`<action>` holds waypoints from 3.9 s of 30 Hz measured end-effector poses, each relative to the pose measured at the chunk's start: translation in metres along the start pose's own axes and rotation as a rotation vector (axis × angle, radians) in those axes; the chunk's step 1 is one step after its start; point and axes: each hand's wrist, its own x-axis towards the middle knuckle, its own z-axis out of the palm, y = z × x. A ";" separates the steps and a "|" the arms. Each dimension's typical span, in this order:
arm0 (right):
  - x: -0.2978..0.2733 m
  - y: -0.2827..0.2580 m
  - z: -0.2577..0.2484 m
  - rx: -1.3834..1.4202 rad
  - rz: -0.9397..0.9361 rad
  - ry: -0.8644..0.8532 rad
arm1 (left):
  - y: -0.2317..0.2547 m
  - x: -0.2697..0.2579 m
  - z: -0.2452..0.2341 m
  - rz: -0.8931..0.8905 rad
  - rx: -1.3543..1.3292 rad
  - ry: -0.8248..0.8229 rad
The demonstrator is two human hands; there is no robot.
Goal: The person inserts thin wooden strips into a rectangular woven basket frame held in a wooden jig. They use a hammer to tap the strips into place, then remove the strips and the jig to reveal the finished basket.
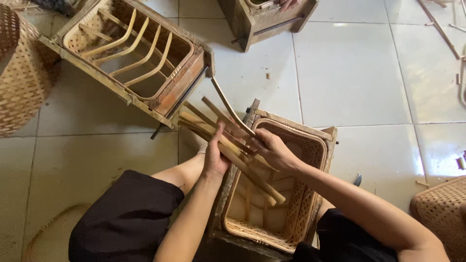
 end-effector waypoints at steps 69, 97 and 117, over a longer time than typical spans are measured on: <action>0.217 0.100 -0.155 -0.089 0.541 -0.038 | -0.033 0.106 -0.213 0.017 1.793 0.653; -0.013 0.315 0.065 -0.719 0.298 0.912 | -0.063 -0.001 -0.079 0.656 1.828 0.071; 0.024 0.343 0.066 -0.320 0.632 0.679 | -0.082 -0.042 -0.040 0.572 2.237 0.040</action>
